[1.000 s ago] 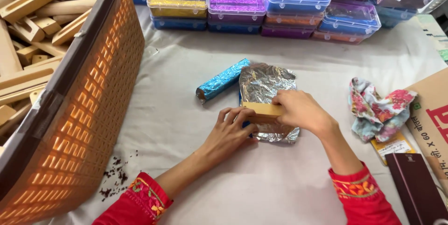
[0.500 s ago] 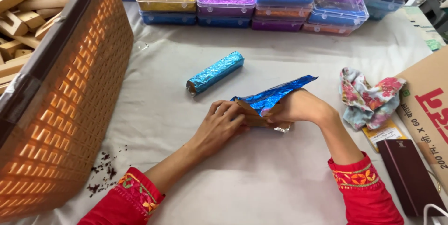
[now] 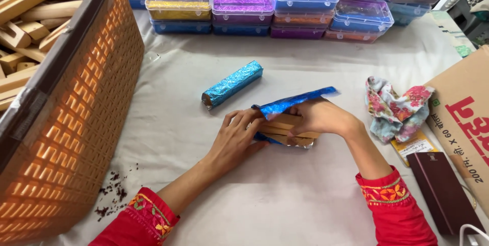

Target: The person is wrapping wooden blocks and other items in foil and placing them in boxes.

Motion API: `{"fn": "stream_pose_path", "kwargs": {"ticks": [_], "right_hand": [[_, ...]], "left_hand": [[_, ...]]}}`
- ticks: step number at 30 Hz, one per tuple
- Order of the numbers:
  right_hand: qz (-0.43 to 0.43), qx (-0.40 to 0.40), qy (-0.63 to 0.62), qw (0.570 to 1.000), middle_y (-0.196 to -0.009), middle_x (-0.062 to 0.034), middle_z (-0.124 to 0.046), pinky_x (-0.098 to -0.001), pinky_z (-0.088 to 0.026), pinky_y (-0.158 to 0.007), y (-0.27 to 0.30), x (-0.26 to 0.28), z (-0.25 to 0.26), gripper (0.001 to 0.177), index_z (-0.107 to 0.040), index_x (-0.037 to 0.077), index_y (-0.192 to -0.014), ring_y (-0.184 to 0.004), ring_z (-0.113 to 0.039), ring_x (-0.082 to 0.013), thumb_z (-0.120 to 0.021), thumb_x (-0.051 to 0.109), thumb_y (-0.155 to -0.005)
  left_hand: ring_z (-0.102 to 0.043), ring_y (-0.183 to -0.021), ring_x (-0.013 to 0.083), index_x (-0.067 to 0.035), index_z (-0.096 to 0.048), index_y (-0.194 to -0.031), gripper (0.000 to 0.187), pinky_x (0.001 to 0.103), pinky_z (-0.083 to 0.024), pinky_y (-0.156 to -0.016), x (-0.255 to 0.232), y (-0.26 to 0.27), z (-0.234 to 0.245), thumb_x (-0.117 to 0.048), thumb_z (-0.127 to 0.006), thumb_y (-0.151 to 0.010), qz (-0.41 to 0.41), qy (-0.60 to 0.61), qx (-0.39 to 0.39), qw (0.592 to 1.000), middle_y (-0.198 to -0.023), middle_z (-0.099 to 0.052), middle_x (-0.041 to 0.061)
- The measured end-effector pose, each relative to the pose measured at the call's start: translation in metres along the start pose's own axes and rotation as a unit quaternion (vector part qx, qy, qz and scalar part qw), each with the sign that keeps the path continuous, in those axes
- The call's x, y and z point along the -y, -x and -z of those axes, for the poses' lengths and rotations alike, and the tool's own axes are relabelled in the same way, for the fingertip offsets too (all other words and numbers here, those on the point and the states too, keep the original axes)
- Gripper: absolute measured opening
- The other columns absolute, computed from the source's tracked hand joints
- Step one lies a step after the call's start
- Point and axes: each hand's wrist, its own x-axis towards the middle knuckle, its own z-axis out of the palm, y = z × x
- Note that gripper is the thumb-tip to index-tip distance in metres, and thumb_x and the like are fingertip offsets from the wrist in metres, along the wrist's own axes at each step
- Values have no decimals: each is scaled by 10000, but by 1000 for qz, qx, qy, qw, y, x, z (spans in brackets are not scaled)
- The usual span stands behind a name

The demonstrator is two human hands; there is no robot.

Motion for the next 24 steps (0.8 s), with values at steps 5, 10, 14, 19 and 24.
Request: {"fn": "stream_pose_path", "kwargs": {"ticks": [5, 10, 14, 19, 24], "right_hand": [[-94, 25, 106, 990, -1013, -116, -803, -334, -558, -817, -1, -6, 3, 509, -765, 57, -1095, -879, -738, -240, -850, 361, -696], [-29, 43, -32, 998, -1084, -43, -803, -323, -544, -811, 4, -4, 8, 458, -794, 164, -1175, -924, -731, -187, -806, 278, -731], [-107, 83, -79, 988, -992, -95, -795, -356, -558, -800, 6, 8, 12, 405, -788, 173, -1181, -883, -734, -228, -768, 287, -793], [-68, 92, -46, 992, -978, -105, -827, -343, -562, -839, -3, -23, 6, 385, -785, 82, -1115, -910, -731, -232, -768, 328, -819], [-1, 56, 6, 998, -1114, -94, -759, -329, -542, -855, -2, -9, 9, 523, -697, 89, -1274, -972, -721, -191, -774, 319, -810]], "left_hand": [[-575, -1215, 268, -79, -605, -1239, 512, 463, -372, -1089, 6, 1, -6, -334, -795, -838, -4, -7, -8, 1000, -1295, -596, 98], [-603, -1190, 229, -112, -627, -1210, 415, 441, -382, -1043, 5, 0, -4, -312, -762, -873, 11, -5, -10, 1000, -1254, -635, 53], [-627, -1142, 201, -128, -635, -1205, 383, 423, -393, -1001, 6, -1, -1, -331, -747, -901, 22, 0, -22, 1000, -1202, -671, 24], [-635, -1135, 202, -123, -637, -1166, 332, 411, -404, -987, 8, -1, -5, -327, -736, -923, 36, -10, -34, 999, -1196, -684, 22], [-640, -1119, 222, -119, -642, -1171, 328, 397, -410, -941, 9, -2, -3, -303, -732, -915, 37, 26, -49, 998, -1179, -691, 32]]}}
